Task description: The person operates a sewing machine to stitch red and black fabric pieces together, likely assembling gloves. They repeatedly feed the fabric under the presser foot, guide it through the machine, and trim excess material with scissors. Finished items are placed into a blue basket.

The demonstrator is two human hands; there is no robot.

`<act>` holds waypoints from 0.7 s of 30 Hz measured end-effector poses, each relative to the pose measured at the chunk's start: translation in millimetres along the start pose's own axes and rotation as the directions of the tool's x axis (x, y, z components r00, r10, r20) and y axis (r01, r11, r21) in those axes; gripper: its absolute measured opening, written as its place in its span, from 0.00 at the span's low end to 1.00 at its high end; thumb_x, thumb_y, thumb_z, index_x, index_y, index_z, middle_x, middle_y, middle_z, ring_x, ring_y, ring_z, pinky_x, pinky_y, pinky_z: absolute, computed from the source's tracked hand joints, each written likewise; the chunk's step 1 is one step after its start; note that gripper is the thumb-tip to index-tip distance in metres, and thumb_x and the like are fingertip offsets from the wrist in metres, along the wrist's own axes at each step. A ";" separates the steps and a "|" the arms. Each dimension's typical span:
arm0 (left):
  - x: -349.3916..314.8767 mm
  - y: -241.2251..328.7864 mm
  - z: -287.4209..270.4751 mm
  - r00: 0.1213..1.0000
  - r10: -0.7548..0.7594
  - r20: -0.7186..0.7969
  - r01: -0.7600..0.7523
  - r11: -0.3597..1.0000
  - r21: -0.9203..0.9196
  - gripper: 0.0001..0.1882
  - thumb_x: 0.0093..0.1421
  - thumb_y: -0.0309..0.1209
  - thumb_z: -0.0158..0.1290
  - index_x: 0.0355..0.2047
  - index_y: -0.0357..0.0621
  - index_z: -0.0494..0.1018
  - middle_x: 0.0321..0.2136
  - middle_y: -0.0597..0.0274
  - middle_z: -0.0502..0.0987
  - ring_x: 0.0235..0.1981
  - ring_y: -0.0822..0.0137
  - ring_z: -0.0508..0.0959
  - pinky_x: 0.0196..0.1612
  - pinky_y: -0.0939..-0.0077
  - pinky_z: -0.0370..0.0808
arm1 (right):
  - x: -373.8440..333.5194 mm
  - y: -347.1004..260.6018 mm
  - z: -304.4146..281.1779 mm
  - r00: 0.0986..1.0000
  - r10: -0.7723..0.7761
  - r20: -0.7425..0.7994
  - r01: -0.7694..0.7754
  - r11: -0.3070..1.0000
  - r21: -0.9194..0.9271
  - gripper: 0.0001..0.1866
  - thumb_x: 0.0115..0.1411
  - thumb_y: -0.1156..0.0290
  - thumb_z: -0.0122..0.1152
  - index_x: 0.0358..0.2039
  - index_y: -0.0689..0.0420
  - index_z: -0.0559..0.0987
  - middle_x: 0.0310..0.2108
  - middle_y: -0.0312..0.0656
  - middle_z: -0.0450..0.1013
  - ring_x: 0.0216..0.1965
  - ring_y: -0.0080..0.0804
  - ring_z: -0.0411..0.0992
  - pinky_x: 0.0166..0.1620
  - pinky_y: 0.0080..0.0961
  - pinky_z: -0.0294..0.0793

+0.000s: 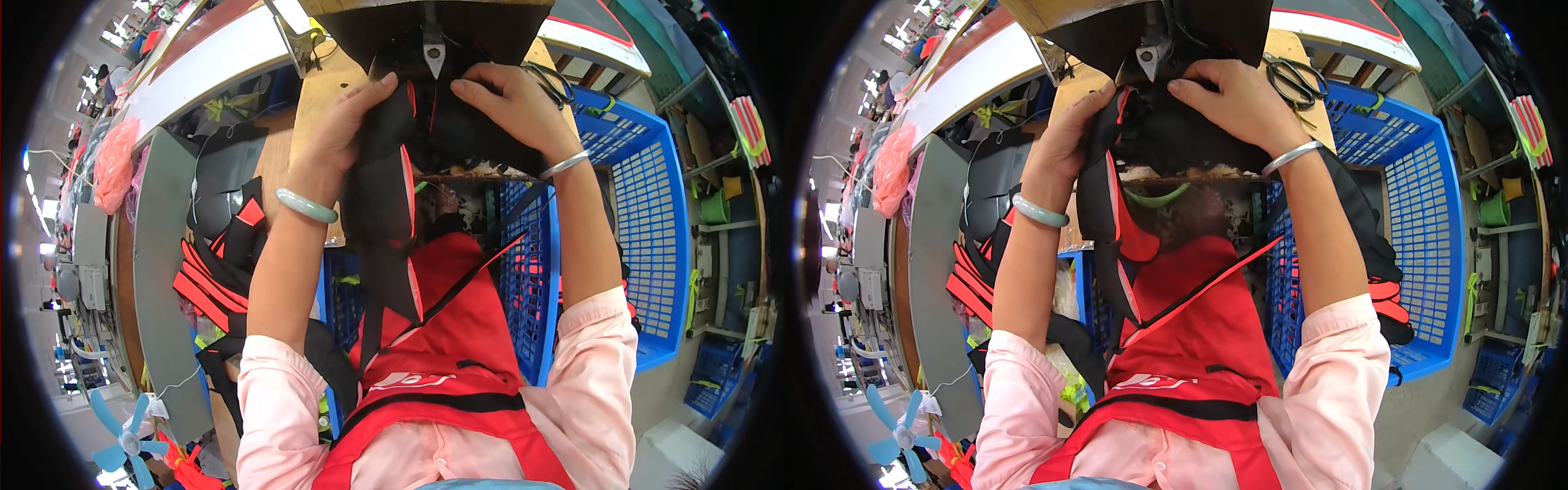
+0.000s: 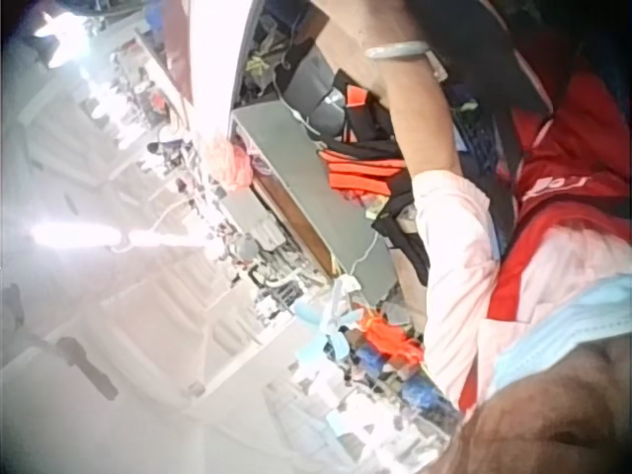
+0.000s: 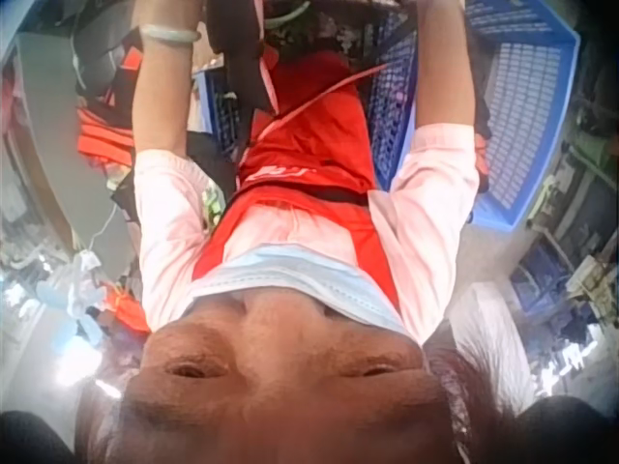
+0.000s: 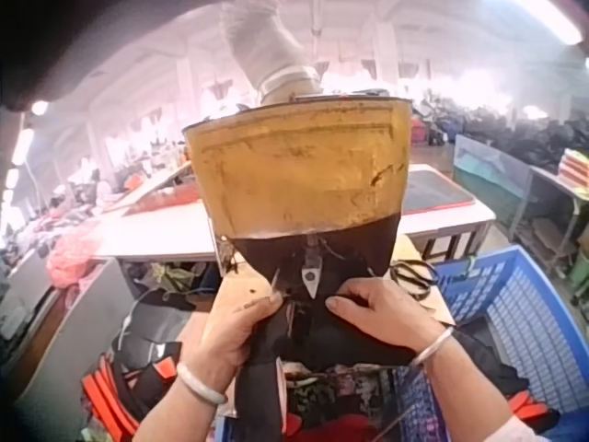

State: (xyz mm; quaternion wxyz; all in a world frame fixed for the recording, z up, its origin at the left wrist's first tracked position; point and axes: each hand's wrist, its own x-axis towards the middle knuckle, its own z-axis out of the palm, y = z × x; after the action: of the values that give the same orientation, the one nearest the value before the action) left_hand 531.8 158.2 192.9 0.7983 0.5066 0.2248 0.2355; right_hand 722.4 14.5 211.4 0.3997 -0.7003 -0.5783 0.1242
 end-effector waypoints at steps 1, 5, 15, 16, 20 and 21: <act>-0.2 2.3 -1.1 1.000 -0.006 0.013 0.006 1.000 0.021 0.18 0.59 0.39 0.61 0.40 0.36 0.76 0.32 0.63 0.80 0.31 0.73 0.80 0.36 0.80 0.77 | 0.3 -0.4 -0.3 1.000 -0.010 -0.004 0.010 1.000 0.008 0.21 0.59 0.52 0.58 0.37 0.59 0.82 0.29 0.49 0.77 0.33 0.42 0.77 0.39 0.31 0.73; 6.0 8.8 6.3 1.000 -0.008 -0.008 0.008 0.999 -0.043 0.11 0.59 0.32 0.60 0.40 0.43 0.74 0.31 0.64 0.80 0.25 0.74 0.80 0.24 0.80 0.77 | 9.8 5.6 -1.8 1.000 0.018 0.009 -0.018 0.999 0.032 0.23 0.58 0.50 0.58 0.38 0.59 0.82 0.29 0.47 0.78 0.33 0.39 0.77 0.40 0.30 0.73; -23.9 -4.8 -23.6 0.932 0.109 0.346 -0.018 0.967 -0.256 0.24 0.68 0.47 0.44 0.18 0.49 0.63 0.15 0.71 0.59 0.17 0.74 0.60 0.21 0.78 0.57 | -46.1 -19.4 -26.1 0.998 0.019 0.055 -0.027 0.990 0.139 0.25 0.64 0.51 0.54 0.35 0.66 0.78 0.24 0.41 0.73 0.28 0.24 0.70 0.35 0.26 0.70; -42.0 -12.5 -4.7 0.945 0.130 0.300 -0.039 0.956 -0.291 0.27 0.70 0.48 0.41 0.15 0.49 0.60 0.14 0.70 0.57 0.17 0.72 0.59 0.22 0.77 0.58 | -60.9 -34.1 -25.4 0.990 0.027 0.140 -0.059 0.971 0.232 0.24 0.65 0.53 0.53 0.33 0.66 0.78 0.22 0.39 0.71 0.27 0.22 0.68 0.33 0.25 0.69; -85.1 -31.6 44.1 0.920 0.270 0.285 -0.130 0.895 -0.426 0.31 0.72 0.51 0.33 0.14 0.49 0.59 0.11 0.68 0.56 0.16 0.71 0.55 0.25 0.77 0.57 | -109.6 -77.4 18.1 0.992 0.009 -0.122 0.055 0.858 0.511 0.15 0.67 0.64 0.51 0.36 0.64 0.79 0.28 0.40 0.74 0.32 0.25 0.72 0.36 0.21 0.70; -95.2 -29.2 55.1 0.950 0.209 0.231 -0.086 0.889 -0.449 0.30 0.72 0.51 0.32 0.14 0.49 0.59 0.11 0.68 0.56 0.16 0.72 0.56 0.26 0.77 0.59 | -114.1 -80.4 25.5 0.976 -0.113 -0.189 0.183 0.893 0.411 0.12 0.66 0.67 0.53 0.38 0.63 0.79 0.32 0.43 0.74 0.33 0.30 0.73 0.36 0.22 0.72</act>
State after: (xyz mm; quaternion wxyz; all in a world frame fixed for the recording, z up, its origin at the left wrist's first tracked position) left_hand 494.1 51.1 198.9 0.8938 0.3594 0.0149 0.2679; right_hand 614.8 -77.7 218.5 0.5962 -0.5576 -0.5549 0.1602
